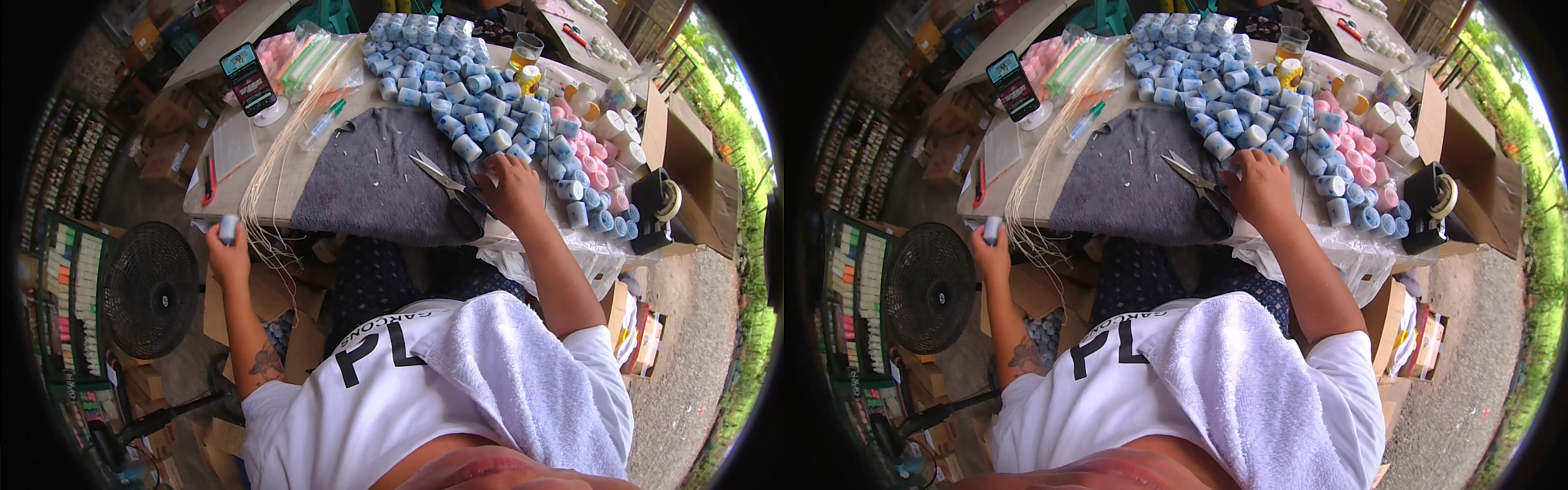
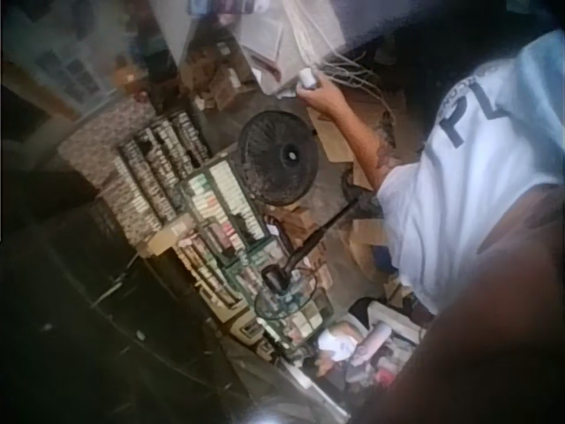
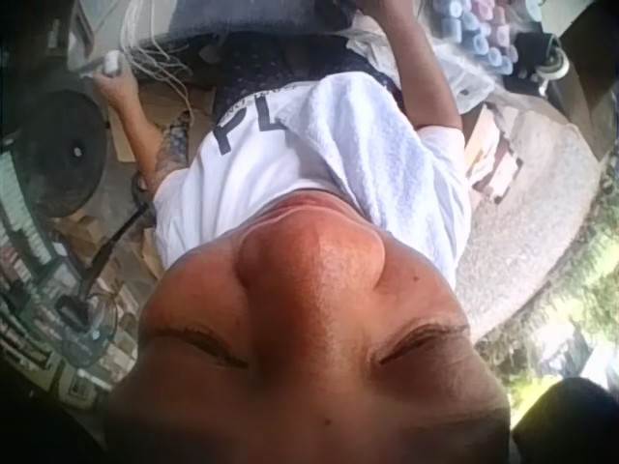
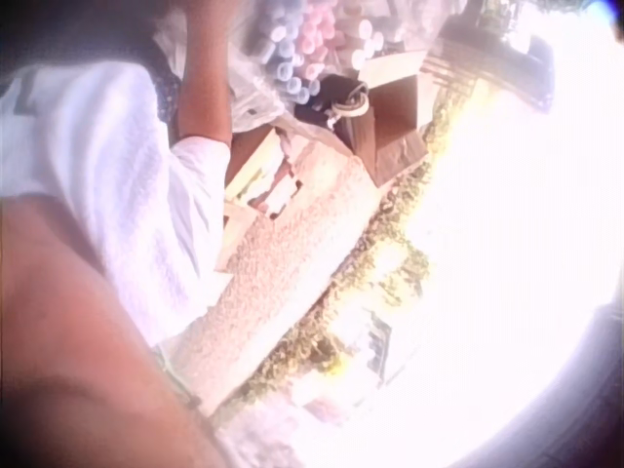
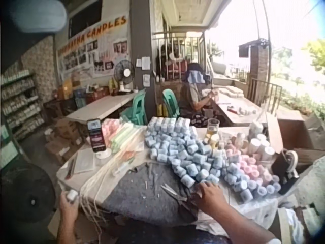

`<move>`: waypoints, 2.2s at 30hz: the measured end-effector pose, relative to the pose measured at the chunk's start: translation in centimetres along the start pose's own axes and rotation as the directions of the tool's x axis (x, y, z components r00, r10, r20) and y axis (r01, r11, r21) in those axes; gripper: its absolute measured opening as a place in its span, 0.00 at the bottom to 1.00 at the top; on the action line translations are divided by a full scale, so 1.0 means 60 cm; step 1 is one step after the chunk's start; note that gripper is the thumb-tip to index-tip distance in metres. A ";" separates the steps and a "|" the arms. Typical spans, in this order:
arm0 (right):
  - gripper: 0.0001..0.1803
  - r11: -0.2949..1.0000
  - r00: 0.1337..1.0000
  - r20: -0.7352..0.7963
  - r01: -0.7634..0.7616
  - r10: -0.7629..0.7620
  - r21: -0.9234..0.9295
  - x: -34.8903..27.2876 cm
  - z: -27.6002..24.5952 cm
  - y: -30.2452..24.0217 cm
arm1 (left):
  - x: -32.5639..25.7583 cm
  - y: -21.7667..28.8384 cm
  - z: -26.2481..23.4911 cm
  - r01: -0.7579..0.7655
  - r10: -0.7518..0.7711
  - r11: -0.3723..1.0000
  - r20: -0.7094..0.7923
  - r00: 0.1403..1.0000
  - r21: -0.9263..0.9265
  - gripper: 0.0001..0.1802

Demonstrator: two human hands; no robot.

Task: The person repeatedly picks up small cylindrical foam pieces, inserts a string through them, and trims the string with scissors. The person handles the foam pieces one at a time and places the finished items on the table.

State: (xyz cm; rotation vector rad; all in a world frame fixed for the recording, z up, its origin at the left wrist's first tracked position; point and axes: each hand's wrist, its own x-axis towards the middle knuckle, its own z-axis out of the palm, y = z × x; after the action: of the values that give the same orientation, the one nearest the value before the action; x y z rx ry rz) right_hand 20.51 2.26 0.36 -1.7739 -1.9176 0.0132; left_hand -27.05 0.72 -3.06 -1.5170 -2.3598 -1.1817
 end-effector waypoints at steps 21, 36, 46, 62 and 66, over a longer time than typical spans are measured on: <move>0.25 0.967 0.960 0.191 0.229 -0.206 -0.111 0.106 0.060 -0.042 | -0.087 0.317 -0.305 -0.409 0.782 -0.189 -0.389 0.486 -0.893 0.13; 0.37 0.827 0.970 -0.059 0.233 -0.237 0.512 0.071 0.021 -0.073 | -0.056 0.314 -0.087 0.125 0.796 0.254 0.281 0.536 -0.959 0.32; 0.41 0.632 0.941 -0.200 0.331 -0.271 0.701 -0.015 -0.006 -0.115 | -0.133 0.358 0.157 -0.289 0.788 0.486 0.271 0.552 -0.825 0.35; 0.26 0.898 0.953 -0.009 0.289 -0.304 0.331 0.048 0.089 -0.063 | 0.074 0.125 0.169 -0.499 0.502 0.864 0.041 0.864 -0.062 0.11; 0.23 0.918 0.964 -0.019 0.258 -0.265 0.302 0.064 0.086 -0.084 | 0.142 0.070 0.178 -0.566 0.566 0.823 0.001 0.824 0.046 0.11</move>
State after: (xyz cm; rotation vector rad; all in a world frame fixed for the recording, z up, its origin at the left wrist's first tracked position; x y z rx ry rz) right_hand 13.85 6.85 -0.93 -1.3137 -2.0302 0.2210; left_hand -24.60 14.73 -4.23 -1.9842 -1.6979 -0.9670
